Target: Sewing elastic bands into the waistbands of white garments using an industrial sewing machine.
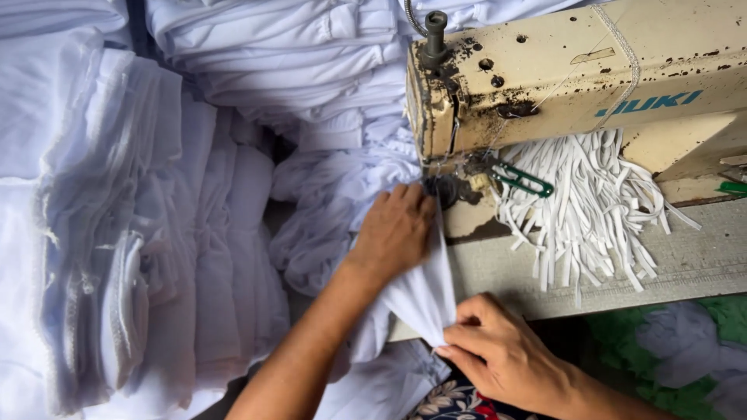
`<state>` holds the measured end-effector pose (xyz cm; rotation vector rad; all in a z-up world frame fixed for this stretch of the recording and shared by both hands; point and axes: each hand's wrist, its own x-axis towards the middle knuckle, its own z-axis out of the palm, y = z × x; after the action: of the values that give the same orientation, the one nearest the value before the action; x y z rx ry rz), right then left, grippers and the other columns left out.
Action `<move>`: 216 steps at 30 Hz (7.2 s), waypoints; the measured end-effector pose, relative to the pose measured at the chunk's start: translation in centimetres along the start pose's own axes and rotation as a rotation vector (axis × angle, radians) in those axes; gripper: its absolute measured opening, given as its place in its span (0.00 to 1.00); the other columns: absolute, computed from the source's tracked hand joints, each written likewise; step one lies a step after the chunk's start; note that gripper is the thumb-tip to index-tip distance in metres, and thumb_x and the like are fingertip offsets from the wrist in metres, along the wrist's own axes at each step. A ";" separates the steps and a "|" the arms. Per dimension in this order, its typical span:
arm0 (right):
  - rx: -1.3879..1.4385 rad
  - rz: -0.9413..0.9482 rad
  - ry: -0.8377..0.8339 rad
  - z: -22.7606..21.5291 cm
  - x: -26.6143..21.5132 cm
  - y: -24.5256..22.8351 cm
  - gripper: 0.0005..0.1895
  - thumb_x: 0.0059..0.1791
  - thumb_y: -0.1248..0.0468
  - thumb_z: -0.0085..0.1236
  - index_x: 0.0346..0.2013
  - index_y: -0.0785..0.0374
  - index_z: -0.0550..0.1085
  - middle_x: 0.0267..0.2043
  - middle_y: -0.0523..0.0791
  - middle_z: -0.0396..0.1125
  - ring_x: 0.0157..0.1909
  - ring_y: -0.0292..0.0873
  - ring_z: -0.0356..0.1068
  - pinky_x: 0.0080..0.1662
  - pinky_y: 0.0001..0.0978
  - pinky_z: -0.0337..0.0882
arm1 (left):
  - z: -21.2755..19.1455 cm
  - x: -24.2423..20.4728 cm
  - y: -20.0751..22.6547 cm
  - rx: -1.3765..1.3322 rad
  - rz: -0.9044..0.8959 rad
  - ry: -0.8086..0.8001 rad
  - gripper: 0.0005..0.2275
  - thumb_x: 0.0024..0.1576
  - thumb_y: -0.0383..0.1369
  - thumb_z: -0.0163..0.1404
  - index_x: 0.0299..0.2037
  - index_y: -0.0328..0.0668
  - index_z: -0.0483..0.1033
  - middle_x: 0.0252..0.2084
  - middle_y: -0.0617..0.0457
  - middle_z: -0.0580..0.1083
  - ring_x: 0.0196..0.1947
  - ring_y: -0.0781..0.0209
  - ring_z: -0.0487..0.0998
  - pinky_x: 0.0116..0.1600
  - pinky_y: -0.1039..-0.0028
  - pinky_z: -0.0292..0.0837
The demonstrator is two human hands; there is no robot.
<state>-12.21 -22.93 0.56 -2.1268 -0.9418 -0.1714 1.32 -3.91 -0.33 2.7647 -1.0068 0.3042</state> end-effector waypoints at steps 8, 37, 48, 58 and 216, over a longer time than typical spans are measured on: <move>0.220 0.498 0.028 -0.3 -3.0 4.0 0.18 0.54 0.58 0.53 0.19 0.55 0.67 0.14 0.37 0.55 0.17 0.32 0.56 0.23 0.30 0.56 | -3.4 -7.5 7.2 -0.378 0.435 -0.035 0.14 0.57 0.36 0.44 0.18 0.44 0.68 0.13 0.48 0.68 0.16 0.42 0.66 0.39 0.58 0.67; -0.047 -0.240 -0.165 -3.0 6.1 10.2 0.09 0.45 0.72 0.60 0.39 0.64 0.83 0.38 0.49 0.78 0.46 0.54 0.78 0.51 0.53 0.73 | 0.1 -3.2 1.1 -0.477 -0.169 0.204 0.13 0.58 0.30 0.50 0.52 0.45 0.80 0.54 0.42 0.76 0.56 0.40 0.78 0.56 0.60 0.77; -0.102 -0.166 -0.116 -1.5 8.1 12.3 0.12 0.45 0.66 0.63 0.43 0.61 0.79 0.43 0.46 0.74 0.46 0.53 0.73 0.46 0.44 0.75 | -4.2 -5.7 -2.0 -0.379 -0.056 0.175 0.10 0.56 0.37 0.54 0.43 0.45 0.81 0.48 0.43 0.79 0.52 0.40 0.80 0.58 0.52 0.72; 0.118 0.026 -0.171 -0.2 1.2 1.8 0.17 0.53 0.54 0.61 0.27 0.63 0.72 0.37 0.46 0.63 0.35 0.43 0.66 0.38 0.34 0.69 | -5.3 -0.9 1.7 -0.048 0.174 0.005 0.25 0.67 0.51 0.28 0.48 0.45 0.77 0.45 0.46 0.75 0.44 0.49 0.77 0.59 0.52 0.67; 0.929 1.084 -0.477 14.5 -5.1 9.4 0.16 0.41 0.67 0.70 0.43 0.67 0.81 0.41 0.49 0.79 0.42 0.43 0.76 0.48 0.29 0.74 | 4.3 -20.5 11.6 -0.531 -1.011 0.201 0.18 0.51 0.54 0.58 0.40 0.53 0.81 0.33 0.57 0.83 0.28 0.60 0.84 0.36 0.69 0.77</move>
<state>-12.11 -19.41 -17.07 -1.4948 0.0643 1.1219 -20.99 -1.15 -8.43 2.3057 0.3653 0.1145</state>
